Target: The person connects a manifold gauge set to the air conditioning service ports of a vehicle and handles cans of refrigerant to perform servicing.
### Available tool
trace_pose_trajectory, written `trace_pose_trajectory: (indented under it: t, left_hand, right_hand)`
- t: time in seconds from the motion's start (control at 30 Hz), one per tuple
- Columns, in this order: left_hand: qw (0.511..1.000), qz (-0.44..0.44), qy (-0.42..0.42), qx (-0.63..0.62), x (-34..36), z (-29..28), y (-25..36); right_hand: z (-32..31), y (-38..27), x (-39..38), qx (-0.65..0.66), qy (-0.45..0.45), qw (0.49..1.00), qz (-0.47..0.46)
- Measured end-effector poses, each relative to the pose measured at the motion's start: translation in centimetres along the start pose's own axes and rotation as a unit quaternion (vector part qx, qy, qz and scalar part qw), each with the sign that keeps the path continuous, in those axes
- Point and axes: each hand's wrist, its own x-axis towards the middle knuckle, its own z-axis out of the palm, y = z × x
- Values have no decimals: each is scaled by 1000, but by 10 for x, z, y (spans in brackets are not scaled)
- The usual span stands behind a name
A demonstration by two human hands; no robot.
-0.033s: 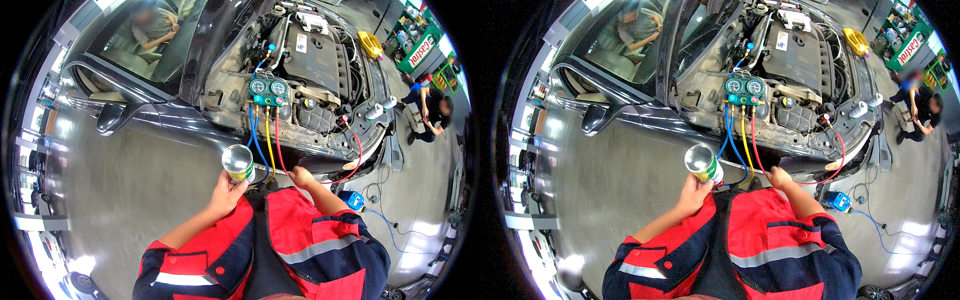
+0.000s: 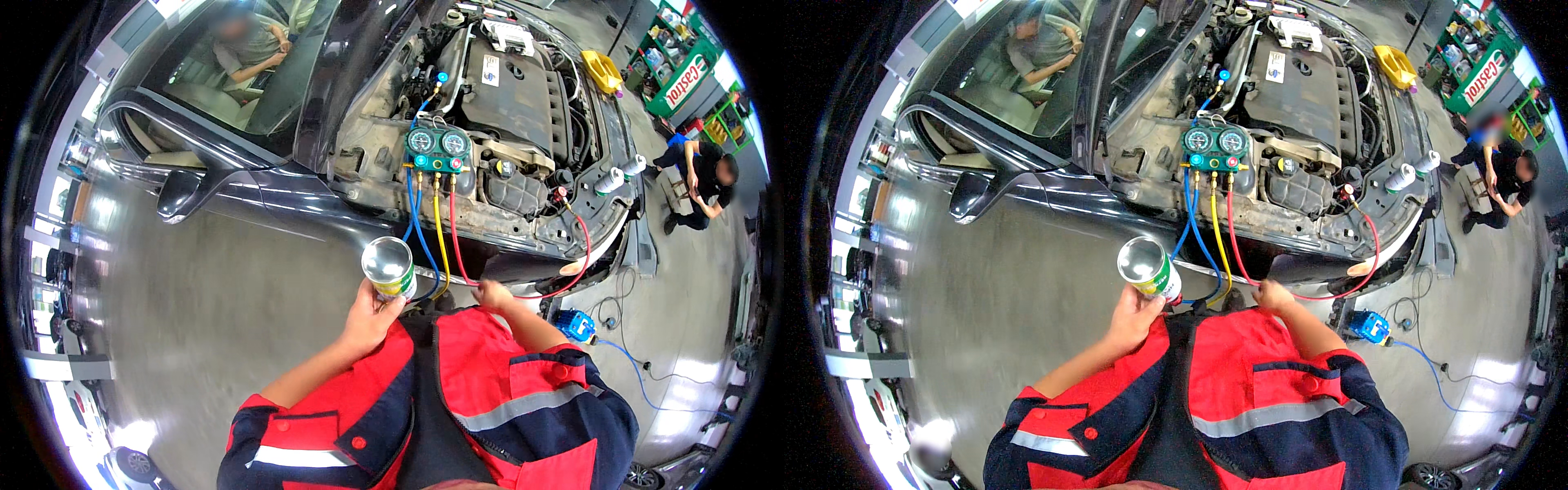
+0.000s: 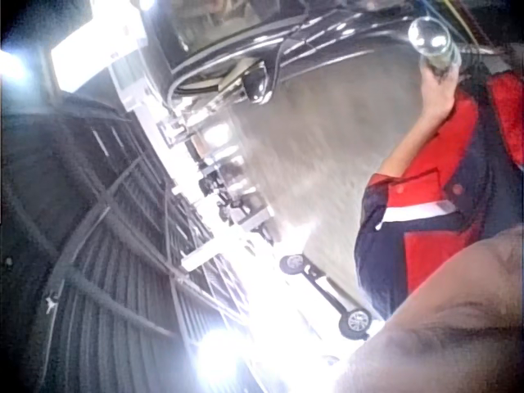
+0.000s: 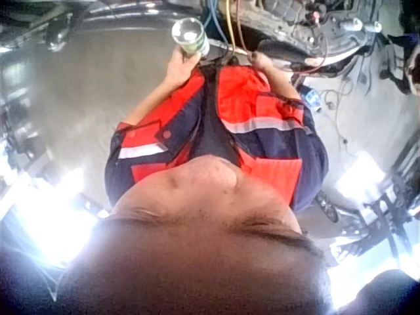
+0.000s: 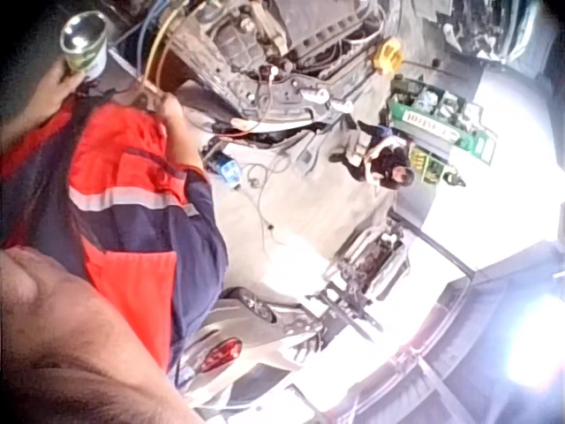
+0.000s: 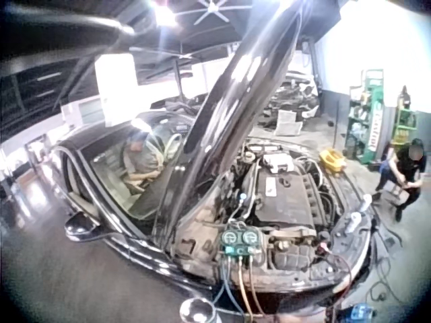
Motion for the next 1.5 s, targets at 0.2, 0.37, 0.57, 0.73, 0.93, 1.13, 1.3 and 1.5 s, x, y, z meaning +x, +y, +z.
trace_pose_trajectory:
  t: [0.2,0.37,0.57,0.73,0.93,1.13,1.3,1.5]
  left_hand:
    - [1000,11,-17,-12,-23,-18,5]
    - [999,9,-36,-14,-32,-33,-5]
    - [997,-44,-63,-2,-37,-36,-14]
    - [991,-98,-79,50,-41,-32,-12]
    - [973,-147,-115,135,-28,-14,-12]
    - [974,-132,-123,140,1,40,-25]
    - [980,-61,-89,168,26,87,-32]
    - [991,-78,-73,78,54,152,-24]
  right_hand:
    - [91,46,-39,-101,-190,974,68]
    - [101,32,-67,-60,-89,990,96]
    - [115,21,-92,-13,-49,993,110]
    - [116,28,-102,-2,-79,986,146]
    - [89,47,-81,-61,-83,991,85]
    - [31,69,-36,-31,-14,998,-48]
    - [-116,-38,-84,185,-11,957,-224]
    - [-149,-40,-105,334,-113,875,-332]
